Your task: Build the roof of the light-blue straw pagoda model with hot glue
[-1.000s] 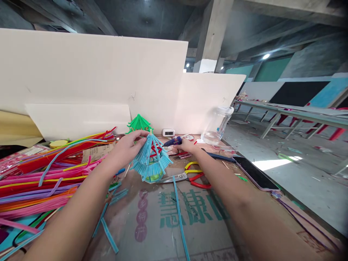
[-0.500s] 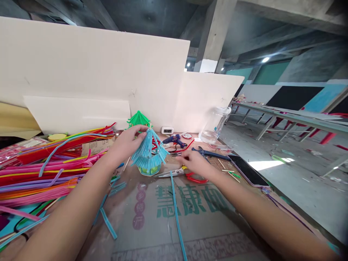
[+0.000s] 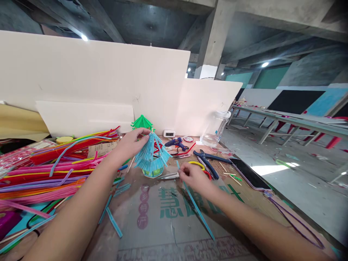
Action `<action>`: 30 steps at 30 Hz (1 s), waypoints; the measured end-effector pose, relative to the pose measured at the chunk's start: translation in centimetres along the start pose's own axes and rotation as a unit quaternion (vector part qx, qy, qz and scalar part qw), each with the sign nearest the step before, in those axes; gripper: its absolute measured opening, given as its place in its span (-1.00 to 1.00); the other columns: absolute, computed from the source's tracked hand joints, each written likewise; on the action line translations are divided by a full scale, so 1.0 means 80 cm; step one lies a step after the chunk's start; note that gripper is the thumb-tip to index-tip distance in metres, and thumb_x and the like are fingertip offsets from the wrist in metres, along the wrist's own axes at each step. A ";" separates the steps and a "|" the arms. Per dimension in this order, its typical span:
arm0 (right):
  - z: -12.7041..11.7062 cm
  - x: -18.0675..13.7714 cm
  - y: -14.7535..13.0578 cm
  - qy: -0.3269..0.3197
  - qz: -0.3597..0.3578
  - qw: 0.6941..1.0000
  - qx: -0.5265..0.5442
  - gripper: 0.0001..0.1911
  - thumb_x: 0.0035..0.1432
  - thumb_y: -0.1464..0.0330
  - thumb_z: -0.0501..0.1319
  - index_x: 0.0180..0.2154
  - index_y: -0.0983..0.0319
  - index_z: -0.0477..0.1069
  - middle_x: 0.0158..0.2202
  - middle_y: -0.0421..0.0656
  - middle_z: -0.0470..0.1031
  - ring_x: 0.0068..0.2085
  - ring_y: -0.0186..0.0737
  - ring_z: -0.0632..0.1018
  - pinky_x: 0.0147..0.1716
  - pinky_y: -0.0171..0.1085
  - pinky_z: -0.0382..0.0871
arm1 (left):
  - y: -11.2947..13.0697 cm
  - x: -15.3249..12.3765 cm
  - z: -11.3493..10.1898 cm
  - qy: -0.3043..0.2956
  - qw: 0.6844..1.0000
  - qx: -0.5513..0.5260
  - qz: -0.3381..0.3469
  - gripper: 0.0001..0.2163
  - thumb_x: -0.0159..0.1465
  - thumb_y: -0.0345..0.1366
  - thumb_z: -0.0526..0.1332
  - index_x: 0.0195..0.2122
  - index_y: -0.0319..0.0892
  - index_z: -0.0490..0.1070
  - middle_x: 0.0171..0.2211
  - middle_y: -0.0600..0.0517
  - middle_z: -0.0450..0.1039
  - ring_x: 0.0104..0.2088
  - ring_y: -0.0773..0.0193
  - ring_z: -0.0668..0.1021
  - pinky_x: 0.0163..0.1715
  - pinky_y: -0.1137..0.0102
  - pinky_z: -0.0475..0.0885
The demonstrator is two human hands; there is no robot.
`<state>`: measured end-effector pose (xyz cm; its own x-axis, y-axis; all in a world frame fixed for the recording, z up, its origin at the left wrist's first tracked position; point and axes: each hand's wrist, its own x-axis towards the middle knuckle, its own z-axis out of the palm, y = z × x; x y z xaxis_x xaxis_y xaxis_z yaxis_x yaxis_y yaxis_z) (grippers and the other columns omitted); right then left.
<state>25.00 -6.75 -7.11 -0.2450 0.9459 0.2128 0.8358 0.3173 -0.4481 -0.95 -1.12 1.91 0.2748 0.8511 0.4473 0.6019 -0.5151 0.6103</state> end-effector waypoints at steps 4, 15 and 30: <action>-0.028 0.014 -0.027 0.070 -0.029 0.980 0.182 -0.79 0.27 0.21 0.01 -0.34 0.18 0.23 -0.53 -0.22 0.49 -0.50 -0.30 0.46 -0.47 -0.34 0.26 | 0.002 -0.001 0.000 0.000 1.000 -0.011 0.012 -0.60 0.28 0.01 0.05 -0.05 -0.16 0.41 -0.11 -0.04 0.52 -0.14 0.14 0.54 -0.13 0.28 0.42; -0.034 0.060 -0.112 0.153 -0.113 0.972 0.136 -0.80 0.20 0.30 0.11 -0.46 0.20 0.31 -0.54 -0.28 0.41 -0.50 -0.37 0.37 -0.49 -0.37 0.10 | 0.002 0.001 0.000 -0.016 0.999 -0.020 0.028 -0.63 0.29 0.01 0.05 -0.10 -0.14 0.42 -0.16 -0.01 0.52 -0.15 0.16 0.54 -0.15 0.32 0.42; -0.022 0.056 -0.102 0.139 -0.111 0.977 0.114 -0.80 0.21 0.31 0.10 -0.47 0.20 0.31 -0.60 -0.30 0.34 -0.57 -0.39 0.29 -0.54 -0.34 -0.03 | 0.008 -0.001 0.005 -0.012 0.999 -0.025 0.033 -0.66 0.29 -0.03 0.07 -0.10 -0.14 0.41 -0.14 -0.02 0.51 -0.18 0.18 0.53 -0.16 0.32 0.42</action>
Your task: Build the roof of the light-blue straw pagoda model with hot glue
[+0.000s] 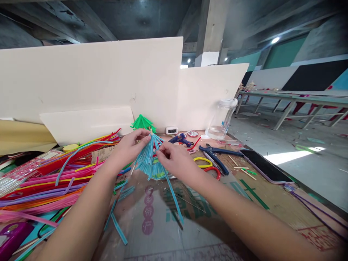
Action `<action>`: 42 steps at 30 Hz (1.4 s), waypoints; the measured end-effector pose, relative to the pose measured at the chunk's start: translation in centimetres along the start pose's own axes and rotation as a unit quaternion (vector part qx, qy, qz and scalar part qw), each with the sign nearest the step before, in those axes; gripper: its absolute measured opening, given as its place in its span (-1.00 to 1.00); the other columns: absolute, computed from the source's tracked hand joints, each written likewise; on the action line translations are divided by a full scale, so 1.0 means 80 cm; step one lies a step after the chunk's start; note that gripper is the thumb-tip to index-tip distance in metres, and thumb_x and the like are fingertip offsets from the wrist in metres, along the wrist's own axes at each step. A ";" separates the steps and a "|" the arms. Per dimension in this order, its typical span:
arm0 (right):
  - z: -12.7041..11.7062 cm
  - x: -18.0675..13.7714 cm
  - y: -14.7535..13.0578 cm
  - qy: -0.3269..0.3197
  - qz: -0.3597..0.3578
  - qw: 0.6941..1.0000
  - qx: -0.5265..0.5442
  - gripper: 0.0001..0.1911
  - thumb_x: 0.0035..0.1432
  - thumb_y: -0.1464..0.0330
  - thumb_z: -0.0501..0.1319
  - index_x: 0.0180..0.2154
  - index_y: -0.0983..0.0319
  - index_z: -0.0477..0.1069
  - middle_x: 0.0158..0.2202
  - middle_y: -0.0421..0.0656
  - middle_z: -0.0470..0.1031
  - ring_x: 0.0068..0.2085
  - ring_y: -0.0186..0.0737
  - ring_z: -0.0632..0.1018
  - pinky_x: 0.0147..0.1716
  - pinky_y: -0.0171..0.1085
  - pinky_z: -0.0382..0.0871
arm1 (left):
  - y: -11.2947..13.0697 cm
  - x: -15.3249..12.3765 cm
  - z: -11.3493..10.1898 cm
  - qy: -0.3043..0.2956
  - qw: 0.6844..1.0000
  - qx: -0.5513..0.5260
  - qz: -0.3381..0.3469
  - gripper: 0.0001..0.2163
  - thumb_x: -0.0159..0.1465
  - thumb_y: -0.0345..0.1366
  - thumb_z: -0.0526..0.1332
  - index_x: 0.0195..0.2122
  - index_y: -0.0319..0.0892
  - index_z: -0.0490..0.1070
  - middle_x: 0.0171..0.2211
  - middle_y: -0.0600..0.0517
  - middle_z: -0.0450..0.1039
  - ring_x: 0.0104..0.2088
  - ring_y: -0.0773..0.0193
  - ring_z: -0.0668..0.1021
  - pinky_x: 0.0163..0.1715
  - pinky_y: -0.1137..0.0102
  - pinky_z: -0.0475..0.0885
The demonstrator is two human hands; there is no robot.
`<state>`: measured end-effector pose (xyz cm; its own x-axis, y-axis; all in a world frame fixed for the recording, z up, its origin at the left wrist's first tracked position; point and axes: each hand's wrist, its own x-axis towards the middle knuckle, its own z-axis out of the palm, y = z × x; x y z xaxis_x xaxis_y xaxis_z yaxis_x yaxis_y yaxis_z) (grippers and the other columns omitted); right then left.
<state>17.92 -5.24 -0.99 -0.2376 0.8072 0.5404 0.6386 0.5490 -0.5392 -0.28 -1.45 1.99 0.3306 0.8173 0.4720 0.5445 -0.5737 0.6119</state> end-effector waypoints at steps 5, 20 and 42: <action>0.002 -0.002 0.000 0.004 -0.005 1.000 -0.006 -0.79 0.22 0.30 0.09 -0.46 0.20 0.31 -0.60 -0.30 0.33 -0.57 -0.39 0.28 -0.54 -0.33 -0.05 | 0.004 -0.001 0.000 -0.004 1.000 0.011 0.010 -0.68 0.29 -0.04 0.07 -0.11 -0.14 0.41 -0.13 -0.02 0.51 -0.15 0.17 0.53 -0.15 0.33 0.41; 0.005 0.001 0.000 0.020 0.005 1.000 0.023 -0.79 0.20 0.31 0.10 -0.48 0.19 0.31 -0.62 -0.31 0.32 -0.57 -0.38 0.28 -0.55 -0.34 -0.03 | 0.007 -0.001 0.001 -0.007 1.000 0.024 0.006 -0.67 0.29 -0.03 0.07 -0.11 -0.13 0.41 -0.12 -0.02 0.51 -0.13 0.15 0.53 -0.15 0.32 0.42; -0.008 0.000 -0.006 0.015 0.009 1.000 0.007 -0.70 0.26 0.21 0.09 -0.45 0.21 0.36 -0.58 -0.29 0.34 -0.53 -0.38 0.30 -0.51 -0.33 -0.01 | 0.006 -0.002 0.000 0.004 1.000 0.022 -0.008 -0.66 0.29 -0.02 0.09 -0.09 -0.13 0.42 -0.12 -0.01 0.51 -0.10 0.13 0.52 -0.15 0.31 0.40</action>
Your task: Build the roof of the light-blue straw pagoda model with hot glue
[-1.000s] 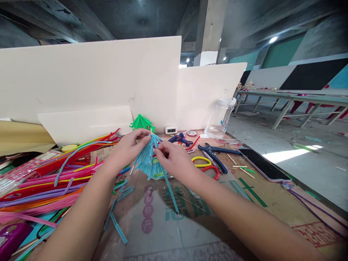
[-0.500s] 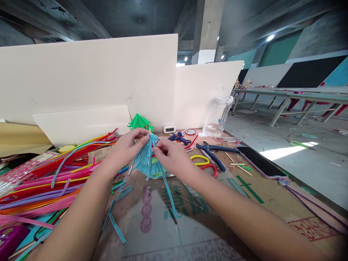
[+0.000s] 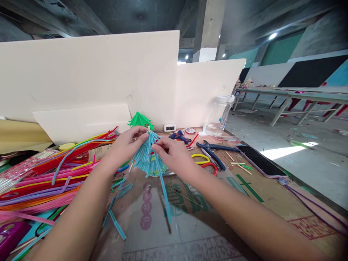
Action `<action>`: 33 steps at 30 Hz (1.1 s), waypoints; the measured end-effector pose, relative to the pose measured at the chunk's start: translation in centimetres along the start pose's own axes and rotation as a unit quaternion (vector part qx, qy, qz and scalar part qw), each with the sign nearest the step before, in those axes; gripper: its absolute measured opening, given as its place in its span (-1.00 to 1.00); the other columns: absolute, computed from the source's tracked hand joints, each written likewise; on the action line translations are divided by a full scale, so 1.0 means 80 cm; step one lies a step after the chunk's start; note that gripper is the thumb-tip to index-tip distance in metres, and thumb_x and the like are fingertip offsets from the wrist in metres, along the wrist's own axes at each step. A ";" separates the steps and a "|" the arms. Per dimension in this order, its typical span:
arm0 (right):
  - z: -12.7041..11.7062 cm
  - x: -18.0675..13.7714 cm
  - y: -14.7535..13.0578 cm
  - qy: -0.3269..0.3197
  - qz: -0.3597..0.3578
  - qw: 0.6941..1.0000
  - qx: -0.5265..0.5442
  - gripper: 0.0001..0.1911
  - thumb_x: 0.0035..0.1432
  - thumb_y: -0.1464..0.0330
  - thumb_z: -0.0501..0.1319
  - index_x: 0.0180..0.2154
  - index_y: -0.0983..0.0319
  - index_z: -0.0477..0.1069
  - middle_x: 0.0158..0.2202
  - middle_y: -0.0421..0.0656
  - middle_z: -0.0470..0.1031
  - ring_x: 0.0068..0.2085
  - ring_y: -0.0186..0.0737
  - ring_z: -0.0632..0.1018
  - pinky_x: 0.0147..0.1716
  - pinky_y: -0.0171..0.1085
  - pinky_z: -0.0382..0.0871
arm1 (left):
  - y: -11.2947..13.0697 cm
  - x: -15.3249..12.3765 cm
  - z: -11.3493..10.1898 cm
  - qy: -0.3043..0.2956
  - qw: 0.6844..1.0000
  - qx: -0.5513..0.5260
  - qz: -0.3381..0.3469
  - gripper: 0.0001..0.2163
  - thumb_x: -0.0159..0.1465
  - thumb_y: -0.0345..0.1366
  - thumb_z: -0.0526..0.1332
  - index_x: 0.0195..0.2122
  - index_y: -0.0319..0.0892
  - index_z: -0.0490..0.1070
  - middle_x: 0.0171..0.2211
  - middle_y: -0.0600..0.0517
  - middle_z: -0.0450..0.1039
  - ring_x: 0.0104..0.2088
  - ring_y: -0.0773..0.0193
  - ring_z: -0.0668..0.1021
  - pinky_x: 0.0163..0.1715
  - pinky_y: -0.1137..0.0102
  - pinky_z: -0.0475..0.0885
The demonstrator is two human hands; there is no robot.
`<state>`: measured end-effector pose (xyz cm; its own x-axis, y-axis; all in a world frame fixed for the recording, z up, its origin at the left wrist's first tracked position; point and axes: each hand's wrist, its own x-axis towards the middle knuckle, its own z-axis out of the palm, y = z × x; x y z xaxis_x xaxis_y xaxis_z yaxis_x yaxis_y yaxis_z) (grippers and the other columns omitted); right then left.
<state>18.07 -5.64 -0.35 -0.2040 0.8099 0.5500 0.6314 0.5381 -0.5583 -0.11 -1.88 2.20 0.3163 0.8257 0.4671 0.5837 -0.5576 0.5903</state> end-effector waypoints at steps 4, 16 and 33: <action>-0.013 -0.001 -0.003 -0.083 -0.016 0.995 -0.054 -0.49 0.30 0.12 0.02 -0.63 0.24 0.22 -0.66 -0.26 0.23 -0.54 -0.37 0.26 -0.51 -0.30 -0.05 | -0.010 0.003 0.001 0.013 1.000 -0.019 -0.017 -0.63 0.28 -0.01 0.09 -0.06 -0.16 0.40 -0.11 -0.04 0.50 -0.12 0.13 0.53 -0.16 0.30 0.40; 0.007 -0.001 0.017 -0.285 0.149 0.922 0.216 -0.73 0.25 0.26 0.06 -0.32 0.26 0.46 -0.71 -0.32 0.32 -0.67 -0.43 0.24 -0.63 -0.40 0.09 | -0.013 0.005 -0.002 0.022 1.000 0.007 -0.013 -0.63 0.30 -0.02 0.07 -0.05 -0.17 0.42 -0.15 -0.02 0.51 -0.18 0.17 0.52 -0.21 0.33 0.40; 0.026 -0.009 0.014 -0.296 0.179 0.889 0.301 -0.73 0.28 0.32 0.06 -0.41 0.26 0.41 -0.76 -0.35 0.27 -0.71 -0.48 0.18 -0.66 -0.43 0.05 | -0.008 0.002 -0.003 0.009 1.000 0.010 -0.006 -0.64 0.31 -0.03 0.06 -0.05 -0.15 0.41 -0.13 -0.02 0.50 -0.17 0.17 0.54 -0.19 0.31 0.42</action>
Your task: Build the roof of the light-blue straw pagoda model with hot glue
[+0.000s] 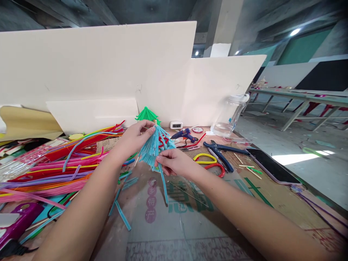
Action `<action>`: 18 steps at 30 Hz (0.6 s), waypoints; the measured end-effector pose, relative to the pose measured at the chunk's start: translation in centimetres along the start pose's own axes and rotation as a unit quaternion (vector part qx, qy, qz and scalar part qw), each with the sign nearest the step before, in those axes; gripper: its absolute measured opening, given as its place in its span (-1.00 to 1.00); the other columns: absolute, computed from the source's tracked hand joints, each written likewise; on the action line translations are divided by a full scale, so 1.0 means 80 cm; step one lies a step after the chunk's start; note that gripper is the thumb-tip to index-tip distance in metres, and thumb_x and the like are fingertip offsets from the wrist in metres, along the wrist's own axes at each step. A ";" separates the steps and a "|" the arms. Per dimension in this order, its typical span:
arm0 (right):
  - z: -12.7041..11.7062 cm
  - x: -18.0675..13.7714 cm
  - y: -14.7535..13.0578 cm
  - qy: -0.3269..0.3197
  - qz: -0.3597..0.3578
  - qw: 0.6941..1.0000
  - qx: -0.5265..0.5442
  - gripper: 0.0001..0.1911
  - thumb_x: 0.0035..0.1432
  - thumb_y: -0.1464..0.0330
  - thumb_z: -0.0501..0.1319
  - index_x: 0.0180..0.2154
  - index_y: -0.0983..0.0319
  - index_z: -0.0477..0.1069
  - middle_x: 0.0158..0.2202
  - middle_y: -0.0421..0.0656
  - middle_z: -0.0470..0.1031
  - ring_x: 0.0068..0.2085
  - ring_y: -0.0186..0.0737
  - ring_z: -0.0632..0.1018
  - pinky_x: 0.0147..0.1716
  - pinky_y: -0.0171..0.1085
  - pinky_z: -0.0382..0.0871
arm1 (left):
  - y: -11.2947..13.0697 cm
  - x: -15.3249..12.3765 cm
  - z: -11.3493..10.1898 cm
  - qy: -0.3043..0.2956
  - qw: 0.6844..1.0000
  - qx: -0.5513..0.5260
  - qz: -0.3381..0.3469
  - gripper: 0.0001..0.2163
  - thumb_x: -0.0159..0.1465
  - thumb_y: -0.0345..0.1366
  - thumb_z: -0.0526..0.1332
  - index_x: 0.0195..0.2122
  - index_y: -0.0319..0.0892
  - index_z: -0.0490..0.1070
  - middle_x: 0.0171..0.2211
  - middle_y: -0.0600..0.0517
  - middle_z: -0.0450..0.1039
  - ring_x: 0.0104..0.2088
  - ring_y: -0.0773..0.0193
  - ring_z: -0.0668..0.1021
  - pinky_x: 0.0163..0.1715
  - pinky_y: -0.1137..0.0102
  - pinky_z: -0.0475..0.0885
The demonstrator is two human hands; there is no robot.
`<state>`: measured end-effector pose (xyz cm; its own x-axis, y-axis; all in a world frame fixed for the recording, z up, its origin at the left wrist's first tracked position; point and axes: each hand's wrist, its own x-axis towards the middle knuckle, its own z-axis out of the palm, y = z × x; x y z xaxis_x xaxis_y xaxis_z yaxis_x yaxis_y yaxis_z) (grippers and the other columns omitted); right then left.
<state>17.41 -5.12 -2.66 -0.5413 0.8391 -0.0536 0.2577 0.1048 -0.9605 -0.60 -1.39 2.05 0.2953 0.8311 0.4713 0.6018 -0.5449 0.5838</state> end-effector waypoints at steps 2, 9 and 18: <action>0.000 0.000 0.001 0.003 -0.001 1.000 0.000 -0.73 0.28 0.32 0.06 -0.42 0.26 0.41 -0.76 -0.36 0.26 -0.72 -0.48 0.17 -0.66 -0.42 0.05 | 0.000 0.000 0.000 -0.001 1.000 0.002 0.000 -0.65 0.31 -0.04 0.06 -0.06 -0.15 0.41 -0.13 -0.02 0.51 -0.16 0.17 0.54 -0.19 0.31 0.42; 0.003 0.005 0.005 0.018 -0.010 0.999 -0.043 -0.74 0.27 0.32 0.05 -0.39 0.26 0.43 -0.76 -0.35 0.27 -0.70 -0.44 0.23 -0.62 -0.41 0.12 | -0.002 0.002 0.003 0.000 1.000 -0.002 0.001 -0.67 0.30 -0.05 0.07 -0.08 -0.15 0.41 -0.15 -0.01 0.52 -0.20 0.17 0.54 -0.22 0.32 0.42; -0.042 -0.020 -0.027 0.187 -0.113 0.936 -0.275 -0.64 0.20 0.14 0.13 -0.45 0.25 0.48 -0.59 -0.21 0.41 -0.54 -0.36 0.35 -0.54 -0.34 0.10 | 0.000 0.000 0.002 -0.013 0.999 -0.030 0.016 -0.65 0.30 -0.03 0.07 -0.07 -0.15 0.41 -0.16 -0.02 0.50 -0.19 0.18 0.53 -0.20 0.31 0.42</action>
<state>20.40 -4.93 0.45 -0.3397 0.8801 0.3316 0.5993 0.4743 -0.6449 -0.48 -1.33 1.92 0.3330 0.8152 0.4738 0.5456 -0.5764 0.6083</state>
